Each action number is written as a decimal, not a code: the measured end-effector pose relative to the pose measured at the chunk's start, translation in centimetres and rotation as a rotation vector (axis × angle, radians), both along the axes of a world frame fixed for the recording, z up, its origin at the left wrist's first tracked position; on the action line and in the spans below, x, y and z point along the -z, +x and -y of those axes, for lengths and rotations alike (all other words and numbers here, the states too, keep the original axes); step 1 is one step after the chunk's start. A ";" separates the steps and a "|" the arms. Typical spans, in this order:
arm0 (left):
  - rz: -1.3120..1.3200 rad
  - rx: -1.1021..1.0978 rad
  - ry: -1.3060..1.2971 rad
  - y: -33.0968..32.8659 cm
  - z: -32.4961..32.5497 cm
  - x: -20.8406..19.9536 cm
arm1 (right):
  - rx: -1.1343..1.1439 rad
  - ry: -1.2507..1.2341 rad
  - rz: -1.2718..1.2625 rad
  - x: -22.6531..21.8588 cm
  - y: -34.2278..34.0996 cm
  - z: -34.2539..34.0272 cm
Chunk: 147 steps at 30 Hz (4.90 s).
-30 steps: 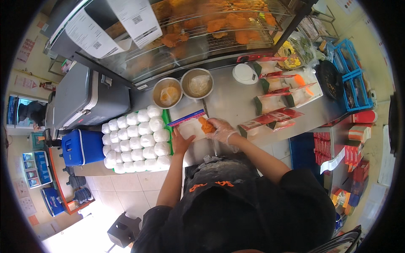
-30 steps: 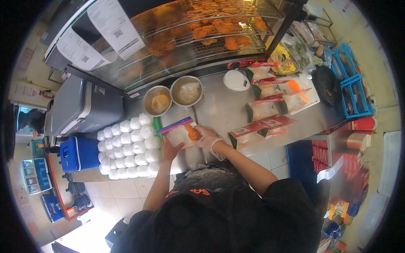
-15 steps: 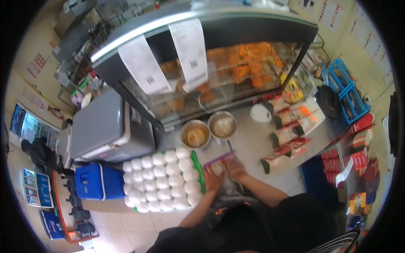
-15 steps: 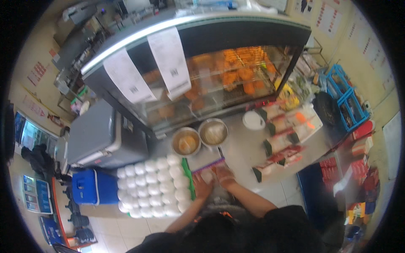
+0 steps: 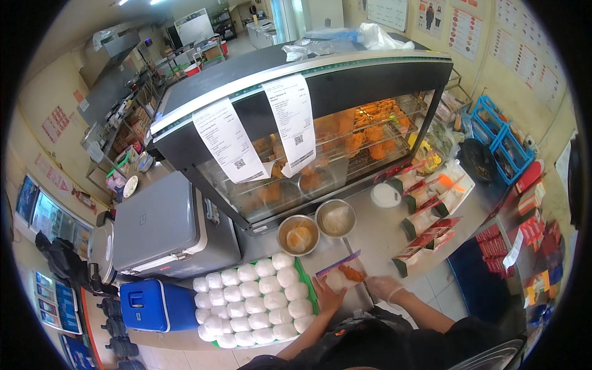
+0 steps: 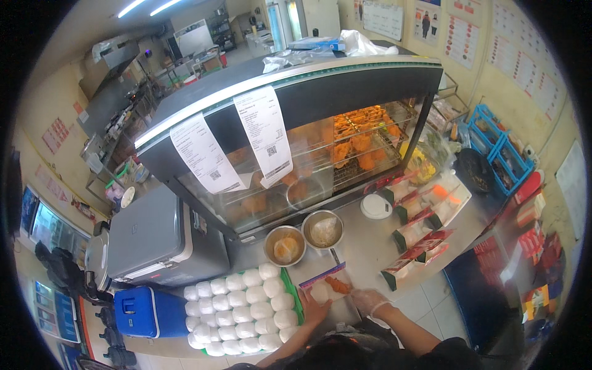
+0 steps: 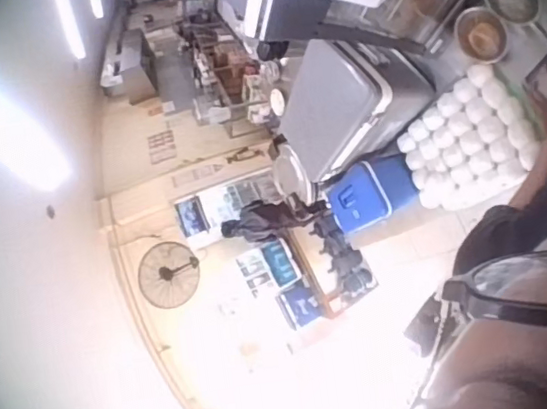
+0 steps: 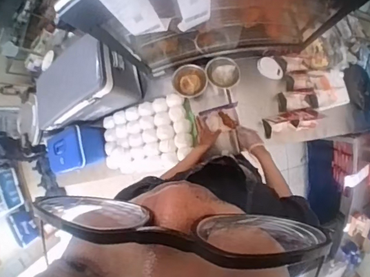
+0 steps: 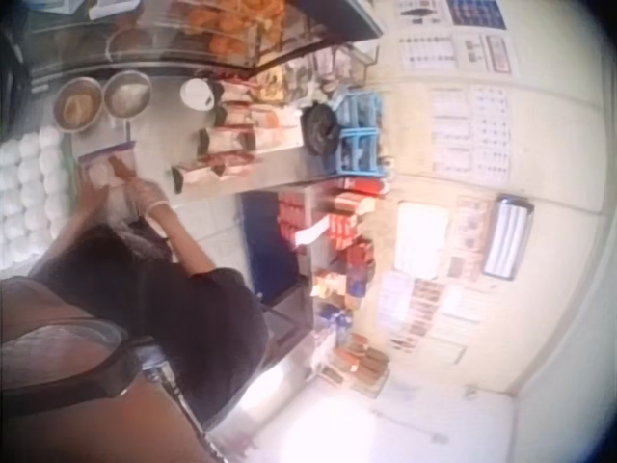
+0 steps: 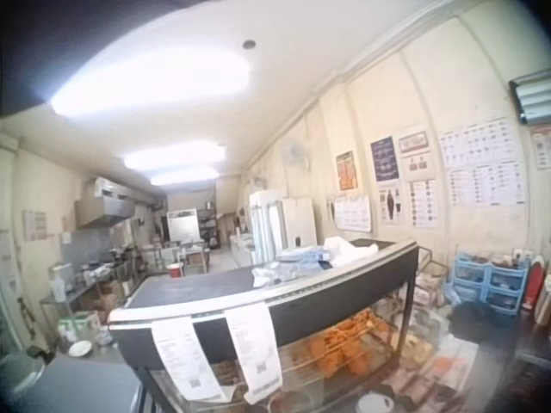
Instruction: The person assembles food orders by placing fried chicken and buns into paper boxes, adding sauces and toppings, and packing them into bags. They retrieve buns from a cooler and handle various condiments and packaging materials.
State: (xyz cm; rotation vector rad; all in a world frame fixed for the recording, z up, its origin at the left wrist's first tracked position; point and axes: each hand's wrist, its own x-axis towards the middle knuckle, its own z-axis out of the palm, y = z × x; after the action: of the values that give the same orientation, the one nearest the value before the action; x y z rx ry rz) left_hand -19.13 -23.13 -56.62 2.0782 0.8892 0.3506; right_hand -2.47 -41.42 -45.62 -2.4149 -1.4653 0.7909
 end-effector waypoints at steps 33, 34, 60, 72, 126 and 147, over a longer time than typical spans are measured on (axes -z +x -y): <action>-0.380 -0.390 0.081 3.5 2.8 -3.2 | -0.419 0.101 -0.395 -8.8 4.9 -2.8; -0.302 -0.372 0.128 2.7 2.6 -2.4 | -0.399 0.100 -0.448 -9.9 3.5 -4.0; 0.188 -0.368 -0.124 -47.1 -34.7 -34.4 | -0.718 1.085 0.808 -19.2 -21.6 -57.4; -0.224 -0.185 0.462 -40.8 -67.1 -34.6 | -0.370 1.166 1.116 -37.0 -16.5 -67.0; 0.026 0.209 0.346 -70.0 -64.7 -19.2 | 0.262 1.045 0.260 -21.4 -57.1 -64.9; -0.597 0.697 0.504 -68.8 -64.7 -11.5 | 0.010 1.100 0.300 -22.4 -54.4 -64.7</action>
State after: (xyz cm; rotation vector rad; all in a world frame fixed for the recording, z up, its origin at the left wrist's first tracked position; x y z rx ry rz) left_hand -87.88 41.56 -45.09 2.8679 0.3415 -0.4934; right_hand -56.90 23.30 -23.23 -1.6748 -1.4094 -0.3706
